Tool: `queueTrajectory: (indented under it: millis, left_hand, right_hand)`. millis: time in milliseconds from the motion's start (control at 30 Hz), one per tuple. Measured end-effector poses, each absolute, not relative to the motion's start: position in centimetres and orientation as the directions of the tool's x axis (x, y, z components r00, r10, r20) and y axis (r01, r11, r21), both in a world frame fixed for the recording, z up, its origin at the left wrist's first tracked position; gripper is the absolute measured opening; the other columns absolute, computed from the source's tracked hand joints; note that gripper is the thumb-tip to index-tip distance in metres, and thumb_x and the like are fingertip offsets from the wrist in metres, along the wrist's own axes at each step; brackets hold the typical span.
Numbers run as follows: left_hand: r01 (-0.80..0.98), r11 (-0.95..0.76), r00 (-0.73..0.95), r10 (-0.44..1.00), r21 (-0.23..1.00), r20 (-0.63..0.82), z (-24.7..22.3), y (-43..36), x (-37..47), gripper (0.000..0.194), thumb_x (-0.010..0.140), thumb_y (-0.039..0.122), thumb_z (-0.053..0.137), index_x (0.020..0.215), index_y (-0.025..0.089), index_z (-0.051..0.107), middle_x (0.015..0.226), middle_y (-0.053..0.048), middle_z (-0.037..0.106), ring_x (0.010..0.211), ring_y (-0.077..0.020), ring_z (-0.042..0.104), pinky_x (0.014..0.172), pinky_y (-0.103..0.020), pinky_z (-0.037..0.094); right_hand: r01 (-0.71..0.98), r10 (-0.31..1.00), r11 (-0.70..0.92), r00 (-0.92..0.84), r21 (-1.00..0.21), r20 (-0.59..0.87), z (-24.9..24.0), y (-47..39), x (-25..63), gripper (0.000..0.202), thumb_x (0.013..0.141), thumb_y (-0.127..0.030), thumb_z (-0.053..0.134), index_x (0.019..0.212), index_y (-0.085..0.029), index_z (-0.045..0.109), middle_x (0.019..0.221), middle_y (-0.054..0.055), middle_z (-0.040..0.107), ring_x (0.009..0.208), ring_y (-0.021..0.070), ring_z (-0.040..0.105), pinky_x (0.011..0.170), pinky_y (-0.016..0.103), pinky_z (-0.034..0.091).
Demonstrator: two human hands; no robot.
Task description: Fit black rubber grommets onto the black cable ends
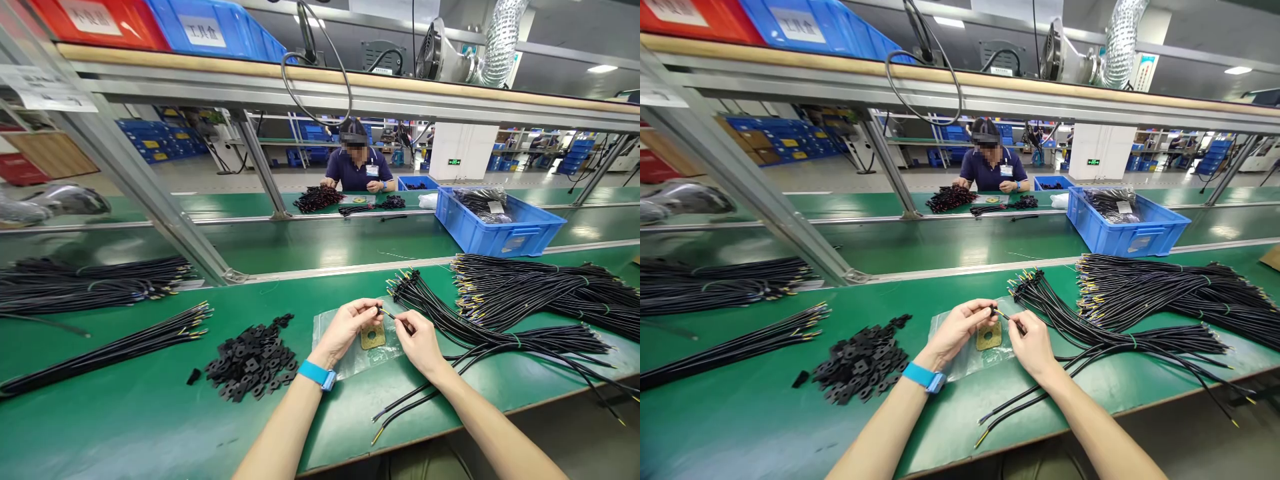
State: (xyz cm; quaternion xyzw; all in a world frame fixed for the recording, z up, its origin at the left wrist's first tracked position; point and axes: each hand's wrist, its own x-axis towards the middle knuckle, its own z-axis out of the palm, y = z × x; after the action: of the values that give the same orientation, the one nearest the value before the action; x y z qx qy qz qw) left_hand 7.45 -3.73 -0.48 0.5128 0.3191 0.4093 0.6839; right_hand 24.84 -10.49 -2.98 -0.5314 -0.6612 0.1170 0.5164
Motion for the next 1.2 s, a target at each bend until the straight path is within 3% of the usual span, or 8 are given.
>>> queueTrajectory:
  millis: [533, 700, 867, 967, 1067, 1200]
  left_hand:
    - [-0.065, 0.032, 0.412, 0.911, 0.997, -0.002, -0.5, -3.5, 7.1, 0.043, 0.069, 0.040, 0.079, 0.101, 0.012, 0.072, 0.088, -0.010, 0.074, 0.075, -0.0178, 0.067, 0.078, -0.032, 0.053]
    - [0.038, 0.027, 0.469, 0.882, 0.999, -0.042, -0.4, -3.8, 7.2, 0.042, 0.064, 0.038, 0.082, 0.096, 0.012, 0.074, 0.086, -0.010, 0.075, 0.077, -0.0200, 0.069, 0.079, -0.032, 0.053]
    - [-0.007, 0.099, 0.490, 0.868, 0.995, -0.083, -0.5, -4.1, 7.6, 0.041, 0.063, 0.037, 0.082, 0.093, 0.012, 0.071, 0.073, -0.006, 0.074, 0.065, -0.0159, 0.066, 0.071, -0.030, 0.053]
    - [0.032, 0.059, 0.470, 0.880, 0.998, -0.067, -0.6, -4.2, 7.9, 0.033, 0.063, 0.035, 0.081, 0.085, 0.012, 0.071, 0.068, -0.004, 0.072, 0.059, -0.0138, 0.063, 0.065, -0.027, 0.051]
    - [0.076, -0.003, 0.466, 0.884, 0.997, -0.033, -0.6, -4.4, 8.1, 0.030, 0.064, 0.034, 0.079, 0.083, 0.013, 0.072, 0.068, -0.004, 0.072, 0.060, -0.0145, 0.063, 0.063, -0.026, 0.051]
    - [0.070, -0.007, 0.495, 0.869, 0.997, -0.029, -0.3, -4.9, 8.3, 0.030, 0.064, 0.036, 0.078, 0.082, 0.013, 0.071, 0.069, -0.005, 0.072, 0.060, -0.0161, 0.064, 0.061, -0.027, 0.051]
  right_hand:
    - [0.672, 0.824, 0.397, 0.039, -0.625, 0.565, -3.6, -10.5, 25.0, 0.017, 0.092, -0.020, 0.050, 0.085, -0.019, 0.066, 0.076, 0.002, 0.062, 0.067, 0.0138, 0.056, 0.063, 0.023, 0.042]
    - [0.741, 0.792, 0.422, -0.021, -0.522, 0.610, -3.2, -10.7, 24.9, 0.019, 0.095, -0.021, 0.048, 0.091, -0.020, 0.067, 0.081, 0.004, 0.064, 0.068, 0.0144, 0.059, 0.066, 0.024, 0.043]
    - [0.791, 0.761, 0.438, -0.073, -0.427, 0.645, -3.2, -10.7, 25.0, 0.023, 0.098, -0.021, 0.043, 0.093, -0.019, 0.065, 0.084, 0.006, 0.065, 0.073, 0.0161, 0.061, 0.068, 0.025, 0.043]
    - [0.815, 0.774, 0.426, -0.104, -0.392, 0.624, -3.4, -10.6, 25.1, 0.025, 0.099, -0.020, 0.042, 0.091, -0.018, 0.065, 0.080, 0.005, 0.064, 0.068, 0.0152, 0.059, 0.066, 0.024, 0.041]
    - [0.803, 0.805, 0.411, -0.097, -0.432, 0.585, -3.6, -10.5, 25.2, 0.026, 0.097, -0.019, 0.044, 0.084, -0.019, 0.066, 0.073, 0.003, 0.062, 0.063, 0.0141, 0.057, 0.063, 0.023, 0.040]
    - [0.694, 0.842, 0.421, -0.060, -0.584, 0.536, -3.4, -10.6, 25.3, 0.028, 0.095, -0.018, 0.046, 0.077, -0.019, 0.067, 0.070, 0.002, 0.061, 0.064, 0.0138, 0.057, 0.063, 0.022, 0.041]
